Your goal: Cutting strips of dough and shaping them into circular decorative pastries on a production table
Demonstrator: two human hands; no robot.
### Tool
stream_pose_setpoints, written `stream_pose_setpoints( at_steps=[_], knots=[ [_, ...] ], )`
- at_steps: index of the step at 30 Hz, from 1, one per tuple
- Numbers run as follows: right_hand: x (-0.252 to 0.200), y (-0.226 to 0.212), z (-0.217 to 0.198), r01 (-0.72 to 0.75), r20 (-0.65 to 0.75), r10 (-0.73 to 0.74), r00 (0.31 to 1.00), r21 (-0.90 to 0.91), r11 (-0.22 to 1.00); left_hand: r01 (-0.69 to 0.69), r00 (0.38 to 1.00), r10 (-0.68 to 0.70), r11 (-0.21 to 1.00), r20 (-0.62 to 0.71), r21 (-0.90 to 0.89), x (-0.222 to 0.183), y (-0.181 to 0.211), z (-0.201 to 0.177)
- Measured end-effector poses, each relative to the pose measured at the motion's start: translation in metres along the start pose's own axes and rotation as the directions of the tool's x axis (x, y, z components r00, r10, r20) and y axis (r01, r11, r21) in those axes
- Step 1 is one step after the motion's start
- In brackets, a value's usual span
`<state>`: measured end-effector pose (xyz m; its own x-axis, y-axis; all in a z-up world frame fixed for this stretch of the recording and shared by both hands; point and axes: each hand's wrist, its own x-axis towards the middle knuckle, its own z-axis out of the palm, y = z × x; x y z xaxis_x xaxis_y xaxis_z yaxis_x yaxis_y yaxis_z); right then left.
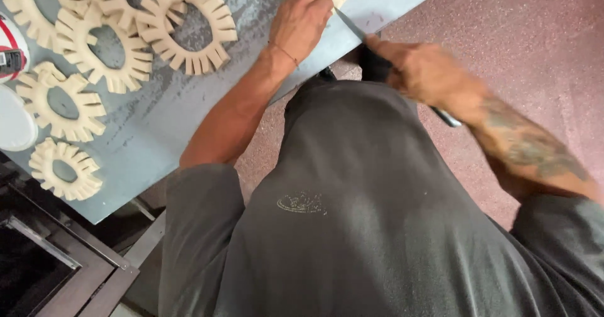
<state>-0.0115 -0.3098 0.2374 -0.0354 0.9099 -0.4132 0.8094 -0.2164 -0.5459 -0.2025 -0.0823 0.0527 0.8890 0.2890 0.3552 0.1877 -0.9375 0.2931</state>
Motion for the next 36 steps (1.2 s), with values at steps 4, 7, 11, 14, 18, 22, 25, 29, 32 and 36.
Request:
stream_pose_setpoints(
  at_steps=[4,7,11,14,18,22,25,29,32,36],
  knots=[
    [-0.022,-0.008,-0.029,-0.025,0.049,0.019,0.999,0.128,0.992,0.125,0.992,-0.122,0.947,0.026,-0.296,-0.004,0.005,-0.037],
    [-0.015,-0.007,-0.016,0.101,-0.074,-0.093,0.993,0.123,0.987,0.199,0.978,-0.206,0.915,0.017,-0.352,-0.019,0.01,-0.039],
    [0.0,0.002,0.012,0.095,-0.06,-0.093,0.994,0.032,0.995,0.207,0.978,-0.207,0.914,0.038,-0.349,-0.024,0.014,-0.03],
    [0.0,-0.014,0.009,0.098,-0.103,-0.093,0.99,0.041,0.994,0.226,0.974,-0.216,0.918,0.066,-0.326,-0.016,0.021,-0.038],
    [0.001,-0.019,0.003,0.12,-0.133,-0.129,0.983,-0.075,0.99,0.246,0.969,-0.233,0.919,0.079,-0.308,-0.011,0.024,-0.045],
    [0.01,-0.017,0.001,0.046,-0.004,-0.046,0.999,0.018,0.999,0.171,0.985,-0.171,0.942,0.027,-0.289,-0.016,0.017,-0.03],
    [-0.006,-0.005,-0.013,0.065,0.054,-0.066,0.996,0.032,0.997,0.172,0.984,-0.175,0.941,0.014,-0.293,-0.019,0.016,-0.027],
    [-0.005,-0.01,-0.024,0.106,-0.002,-0.107,0.994,0.053,0.993,0.078,0.984,-0.135,0.916,-0.119,-0.393,-0.03,0.016,-0.033],
    [0.019,-0.009,-0.003,0.063,0.044,-0.069,0.997,0.13,0.989,0.049,0.987,-0.099,0.938,-0.129,-0.343,-0.042,0.009,-0.015],
    [-0.003,0.03,-0.009,0.116,0.153,-0.107,0.982,-0.048,0.992,0.062,0.985,-0.113,0.937,-0.129,-0.345,-0.052,0.016,-0.011]
  ],
)
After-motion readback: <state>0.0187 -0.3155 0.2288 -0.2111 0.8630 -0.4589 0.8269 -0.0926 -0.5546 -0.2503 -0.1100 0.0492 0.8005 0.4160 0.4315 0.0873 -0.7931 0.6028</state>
